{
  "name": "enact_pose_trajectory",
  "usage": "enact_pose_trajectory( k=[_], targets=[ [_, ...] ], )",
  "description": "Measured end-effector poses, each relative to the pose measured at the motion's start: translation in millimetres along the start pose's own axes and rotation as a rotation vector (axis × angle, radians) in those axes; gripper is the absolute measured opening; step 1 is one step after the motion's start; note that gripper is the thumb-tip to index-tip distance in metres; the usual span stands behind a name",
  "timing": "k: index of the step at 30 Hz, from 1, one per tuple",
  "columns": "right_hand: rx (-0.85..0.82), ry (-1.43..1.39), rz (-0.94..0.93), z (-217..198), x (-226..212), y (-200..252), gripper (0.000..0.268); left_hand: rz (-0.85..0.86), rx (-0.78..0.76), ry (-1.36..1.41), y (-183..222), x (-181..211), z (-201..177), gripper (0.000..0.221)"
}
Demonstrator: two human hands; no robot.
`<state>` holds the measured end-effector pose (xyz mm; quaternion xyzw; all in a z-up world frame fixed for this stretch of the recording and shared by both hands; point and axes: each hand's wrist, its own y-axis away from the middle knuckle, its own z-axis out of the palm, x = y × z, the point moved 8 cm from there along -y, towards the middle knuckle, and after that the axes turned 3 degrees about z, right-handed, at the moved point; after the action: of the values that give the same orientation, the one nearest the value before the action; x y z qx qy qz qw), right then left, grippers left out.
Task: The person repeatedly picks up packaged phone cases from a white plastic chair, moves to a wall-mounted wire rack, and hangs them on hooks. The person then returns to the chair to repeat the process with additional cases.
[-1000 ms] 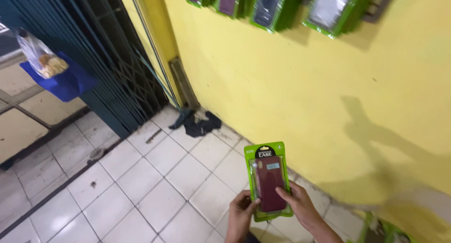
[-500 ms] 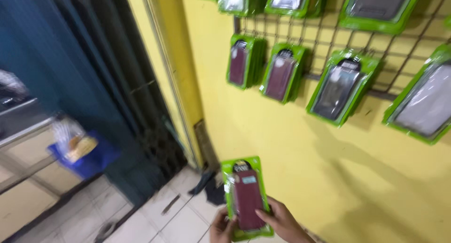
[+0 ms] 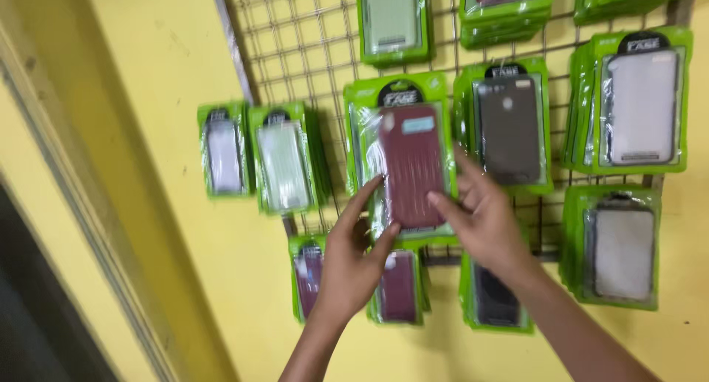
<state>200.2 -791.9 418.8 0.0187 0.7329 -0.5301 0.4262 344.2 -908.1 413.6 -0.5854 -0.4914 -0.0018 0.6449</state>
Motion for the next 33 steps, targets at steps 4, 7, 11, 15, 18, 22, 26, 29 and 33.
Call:
enact_pose_trajectory(
  k=[4, 7, 11, 15, 18, 22, 26, 29, 33],
  targets=[
    [0.076, 0.086, -0.191, 6, -55, -91, 0.085, 0.262, -0.076, -0.001, -105, 17, -30, 0.058],
    [0.159, 0.168, -0.044, 11, -61, -157, 0.078, 0.272, -0.080, -0.008, -181, 10, -46, 0.054],
    [0.180, 0.360, -0.053, 6, -96, -234, 0.057, 0.293, -0.040, 0.043, -269, 7, -49, 0.051],
    [0.247, 0.366, -0.041, -15, -100, -284, 0.048, 0.353, 0.004, 0.182, -324, -11, -46, 0.045],
    [0.251, 0.342, -0.032, -26, -97, -305, 0.045, 0.360, -0.014, 0.369, -349, -20, -39, 0.042],
    [0.203, 0.201, 0.040, -21, -72, -312, 0.044, 0.342, 0.024, 0.295, -348, -23, -34, 0.035],
    [0.249, 0.172, 0.092, -19, -58, -311, 0.045, 0.271, -0.013, 0.333, -341, -22, -34, 0.039],
    [0.221, 0.167, 0.047, -16, -52, -303, 0.048, 0.227, -0.041, 0.316, -331, -27, -33, 0.042],
    [0.190, 0.164, 0.128, -11, -34, -280, 0.057, 0.199, -0.109, 0.299, -306, -42, -26, 0.051]
  ],
)
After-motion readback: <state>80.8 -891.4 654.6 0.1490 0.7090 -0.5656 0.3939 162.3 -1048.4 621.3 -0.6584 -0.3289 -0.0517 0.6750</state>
